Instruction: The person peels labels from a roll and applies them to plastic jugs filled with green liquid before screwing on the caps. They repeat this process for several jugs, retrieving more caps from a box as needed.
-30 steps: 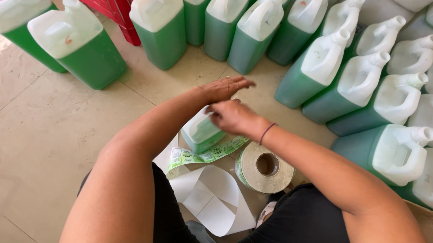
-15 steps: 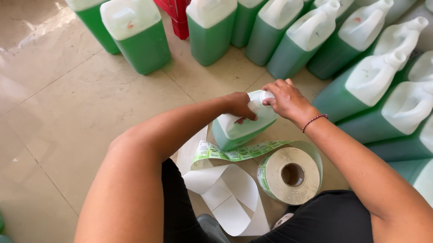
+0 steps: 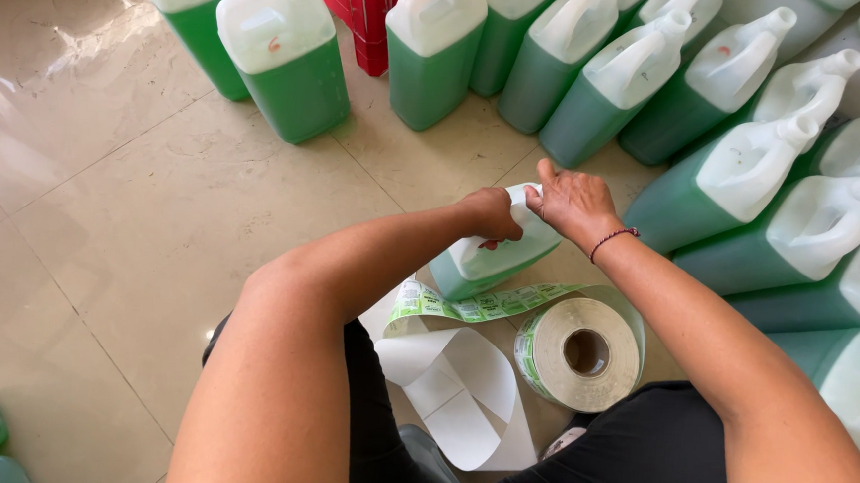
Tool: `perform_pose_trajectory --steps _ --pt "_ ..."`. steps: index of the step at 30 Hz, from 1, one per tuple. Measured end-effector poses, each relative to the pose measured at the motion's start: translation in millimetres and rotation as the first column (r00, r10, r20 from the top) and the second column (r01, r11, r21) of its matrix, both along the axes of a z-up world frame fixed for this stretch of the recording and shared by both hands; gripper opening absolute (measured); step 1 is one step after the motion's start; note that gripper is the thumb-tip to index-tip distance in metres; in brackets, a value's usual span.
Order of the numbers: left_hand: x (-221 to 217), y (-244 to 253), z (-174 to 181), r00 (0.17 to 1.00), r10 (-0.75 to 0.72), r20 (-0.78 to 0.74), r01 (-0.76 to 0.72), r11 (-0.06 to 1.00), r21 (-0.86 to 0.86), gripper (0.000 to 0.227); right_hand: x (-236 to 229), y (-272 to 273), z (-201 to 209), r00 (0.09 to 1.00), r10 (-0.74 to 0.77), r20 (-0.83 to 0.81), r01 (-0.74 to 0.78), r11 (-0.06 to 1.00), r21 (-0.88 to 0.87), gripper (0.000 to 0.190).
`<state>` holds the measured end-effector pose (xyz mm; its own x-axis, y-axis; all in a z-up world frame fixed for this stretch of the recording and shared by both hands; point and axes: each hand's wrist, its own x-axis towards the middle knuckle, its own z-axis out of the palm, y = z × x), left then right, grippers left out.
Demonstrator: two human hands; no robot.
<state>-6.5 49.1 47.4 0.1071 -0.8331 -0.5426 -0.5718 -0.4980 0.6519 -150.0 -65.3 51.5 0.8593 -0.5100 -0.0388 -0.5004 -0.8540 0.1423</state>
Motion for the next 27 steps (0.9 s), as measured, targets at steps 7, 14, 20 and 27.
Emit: perform_pose_trajectory --steps 7,14,20,27 --pt "-10.2 6.3 3.2 0.998 0.035 0.046 -0.035 0.999 -0.007 0.024 13.2 13.1 12.4 0.969 -0.23 -0.085 0.237 0.968 0.083 0.053" --pt "-10.4 3.2 4.3 0.998 0.028 0.054 -0.027 0.999 -0.023 0.029 -23.5 -1.2 23.7 0.992 -0.121 0.033 0.103 0.934 0.343 0.069" --pt "-9.5 2.3 7.0 0.999 0.024 0.031 -0.024 1.0 0.005 0.028 -10.9 5.0 32.9 0.953 -0.27 -0.14 0.299 0.913 0.276 0.08" --pt "-12.4 3.5 14.5 0.999 0.021 0.05 -0.023 0.999 0.029 0.026 -15.2 11.9 37.5 0.999 0.022 -0.04 -0.019 0.997 0.08 0.059"
